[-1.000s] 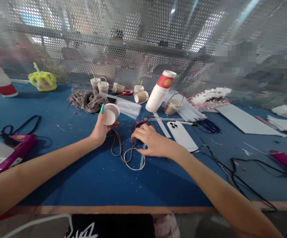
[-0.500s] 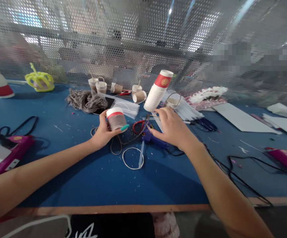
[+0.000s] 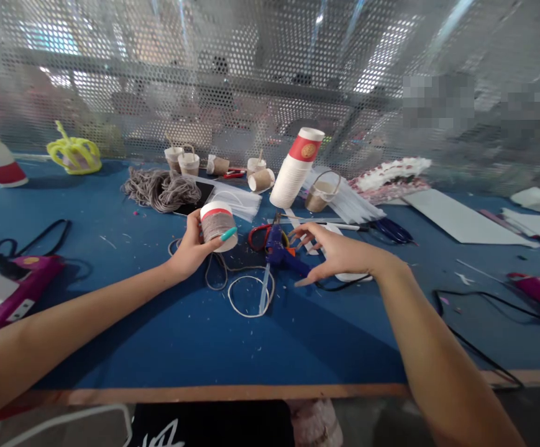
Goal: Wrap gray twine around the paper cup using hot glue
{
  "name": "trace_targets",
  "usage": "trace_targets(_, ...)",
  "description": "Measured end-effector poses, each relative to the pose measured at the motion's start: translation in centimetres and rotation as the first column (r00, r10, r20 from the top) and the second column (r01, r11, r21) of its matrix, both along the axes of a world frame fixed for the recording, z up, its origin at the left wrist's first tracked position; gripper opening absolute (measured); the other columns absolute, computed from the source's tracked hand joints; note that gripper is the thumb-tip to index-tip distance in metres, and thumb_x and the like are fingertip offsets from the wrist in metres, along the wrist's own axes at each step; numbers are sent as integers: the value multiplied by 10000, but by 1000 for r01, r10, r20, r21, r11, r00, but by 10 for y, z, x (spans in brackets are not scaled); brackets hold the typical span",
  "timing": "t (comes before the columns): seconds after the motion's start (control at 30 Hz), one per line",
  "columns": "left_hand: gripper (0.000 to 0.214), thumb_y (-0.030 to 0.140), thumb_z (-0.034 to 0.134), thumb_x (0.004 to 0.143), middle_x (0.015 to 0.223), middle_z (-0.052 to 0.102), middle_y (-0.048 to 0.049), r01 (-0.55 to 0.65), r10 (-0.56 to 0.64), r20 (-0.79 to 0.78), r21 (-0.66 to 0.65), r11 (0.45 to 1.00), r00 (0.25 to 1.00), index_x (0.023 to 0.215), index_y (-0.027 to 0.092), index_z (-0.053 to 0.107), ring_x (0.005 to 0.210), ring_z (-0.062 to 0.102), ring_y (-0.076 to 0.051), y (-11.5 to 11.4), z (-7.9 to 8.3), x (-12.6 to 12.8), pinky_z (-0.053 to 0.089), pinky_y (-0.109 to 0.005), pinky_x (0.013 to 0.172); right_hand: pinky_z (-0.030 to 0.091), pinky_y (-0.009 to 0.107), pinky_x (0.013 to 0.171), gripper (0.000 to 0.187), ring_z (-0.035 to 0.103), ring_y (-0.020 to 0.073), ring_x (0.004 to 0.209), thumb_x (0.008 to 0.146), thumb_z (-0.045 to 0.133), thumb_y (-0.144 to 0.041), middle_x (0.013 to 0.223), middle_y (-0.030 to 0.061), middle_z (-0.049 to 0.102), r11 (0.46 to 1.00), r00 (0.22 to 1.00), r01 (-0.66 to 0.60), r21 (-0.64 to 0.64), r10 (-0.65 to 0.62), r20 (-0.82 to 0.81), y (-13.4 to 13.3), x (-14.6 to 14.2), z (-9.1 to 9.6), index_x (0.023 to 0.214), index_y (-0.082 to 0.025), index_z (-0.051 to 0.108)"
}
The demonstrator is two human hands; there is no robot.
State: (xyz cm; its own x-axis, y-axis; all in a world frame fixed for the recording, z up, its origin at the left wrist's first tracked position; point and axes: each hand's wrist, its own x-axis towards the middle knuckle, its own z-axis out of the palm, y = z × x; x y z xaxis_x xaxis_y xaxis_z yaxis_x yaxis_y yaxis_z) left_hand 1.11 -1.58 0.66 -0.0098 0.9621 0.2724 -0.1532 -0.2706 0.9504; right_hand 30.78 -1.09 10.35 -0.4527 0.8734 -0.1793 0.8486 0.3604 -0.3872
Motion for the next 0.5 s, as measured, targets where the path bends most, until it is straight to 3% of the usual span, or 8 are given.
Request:
trace_targets(0.13, 652, 432, 787, 685, 1210, 550, -84, 39, -38, -63, 12, 999, 997, 1168, 244, 392, 1147, 592, -299, 0, 1, -1, 551, -447, 958, 565, 441, 803, 516, 658, 305, 975, 667, 750, -469, 1226, 145, 594, 997, 997, -42, 67, 37, 75, 3, -5, -9, 1066, -218, 541)
trace_targets(0.2, 648, 433, 774, 705, 1215, 544, -88, 66, -65, -97, 8, 998, 993, 1179, 239, 376, 1148, 586, -295, -1, 1, -2, 548, -446, 956, 545, 408, 800, 399, 650, 277, 948, 707, 701, -374, 1160, 124, 603, 996, 992, -43, 78, 33, 125, -1, -16, -13, 1023, -215, 517)
trace_targets(0.37, 704, 481, 788, 687, 1210, 558, -86, 248, -243, -124, 27, 968, 962, 1204, 241, 374, 1129, 589, -282, -7, 6, -6, 533, -432, 970, 504, 363, 710, 268, 641, 256, 830, 713, 613, -222, 1008, 107, 589, 990, 976, -6, 143, -25, 215, -13, -41, -19, 932, -201, 460)
trace_targets(0.5, 649, 545, 763, 704, 1154, 607, -84, 478, -477, -189, -41, 877, 858, 1188, 228, 467, 1092, 611, -291, -10, 12, -10, 526, -434, 954, 524, 384, 747, 250, 644, 256, 851, 723, 604, -242, 1056, 124, 566, 962, 991, 43, 269, -75, 110, -12, -41, -23, 935, -194, 478)
